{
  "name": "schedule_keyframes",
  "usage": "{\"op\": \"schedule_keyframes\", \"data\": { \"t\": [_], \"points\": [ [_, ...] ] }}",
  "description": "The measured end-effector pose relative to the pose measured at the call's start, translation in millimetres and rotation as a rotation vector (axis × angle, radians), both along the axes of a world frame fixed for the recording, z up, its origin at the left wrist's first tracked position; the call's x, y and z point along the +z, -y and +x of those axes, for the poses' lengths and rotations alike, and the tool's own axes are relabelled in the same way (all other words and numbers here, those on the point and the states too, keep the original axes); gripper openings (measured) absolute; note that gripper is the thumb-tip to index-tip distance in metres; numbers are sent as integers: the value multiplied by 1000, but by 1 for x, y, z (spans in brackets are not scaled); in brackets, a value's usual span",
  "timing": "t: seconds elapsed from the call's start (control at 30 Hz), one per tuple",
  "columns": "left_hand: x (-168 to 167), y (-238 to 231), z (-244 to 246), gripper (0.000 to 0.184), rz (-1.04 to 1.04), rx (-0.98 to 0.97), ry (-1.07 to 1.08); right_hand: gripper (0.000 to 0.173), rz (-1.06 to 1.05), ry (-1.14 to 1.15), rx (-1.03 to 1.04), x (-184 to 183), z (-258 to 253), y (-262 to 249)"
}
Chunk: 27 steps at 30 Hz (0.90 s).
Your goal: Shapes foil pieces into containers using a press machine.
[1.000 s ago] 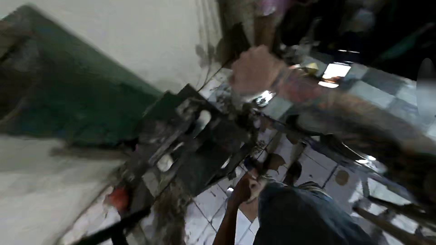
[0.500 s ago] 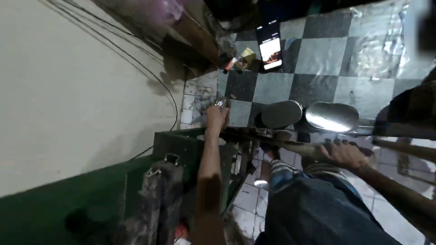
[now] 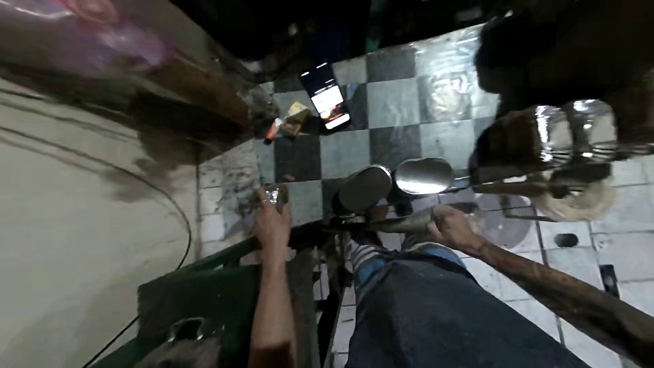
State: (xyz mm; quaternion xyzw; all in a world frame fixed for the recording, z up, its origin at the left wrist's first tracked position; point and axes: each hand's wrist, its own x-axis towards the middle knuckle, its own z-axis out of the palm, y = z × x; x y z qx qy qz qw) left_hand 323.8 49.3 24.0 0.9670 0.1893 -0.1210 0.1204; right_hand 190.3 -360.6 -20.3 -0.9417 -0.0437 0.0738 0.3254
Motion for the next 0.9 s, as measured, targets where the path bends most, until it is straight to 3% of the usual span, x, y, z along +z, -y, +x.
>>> {"op": "schedule_keyframes", "data": {
  "t": [0.07, 0.17, 0.27, 0.33, 0.43, 0.5, 0.63, 0.7, 0.8, 0.9],
  "points": [
    [12, 23, -1, 80, -52, -114, 59, 35, 32, 174, -65, 38, 12, -16],
    [12, 99, -7, 53, -183, -517, 116, 36, -56, 289, -2, 56, 50, -12],
    [-28, 155, -7, 42, -266, -890, 125, 36, -173, 6, 222, 42, 88, 6],
    [-34, 164, -3, 38, -287, -925, 65, 61, -224, -153, 376, 25, 108, 17],
    [-6, 153, 19, 22, -430, -897, -119, 48, -96, -200, 607, 15, 143, 40],
    [1, 143, 33, 17, -457, -920, -227, 35, -17, -354, 698, 22, 167, 46],
    [8, 144, 49, 19, -363, -1018, -306, 38, 2, -491, 726, 29, 194, 49],
    [3, 149, 39, 18, -367, -1040, -182, 33, 4, -452, 741, 26, 189, 49],
    [-27, 163, 5, 46, -201, -1011, -8, 31, -103, -256, 629, 28, 147, 40],
    [-23, 167, -10, 36, -189, -943, 87, 35, -147, -3, 419, 13, 101, 27]
  ]
}}
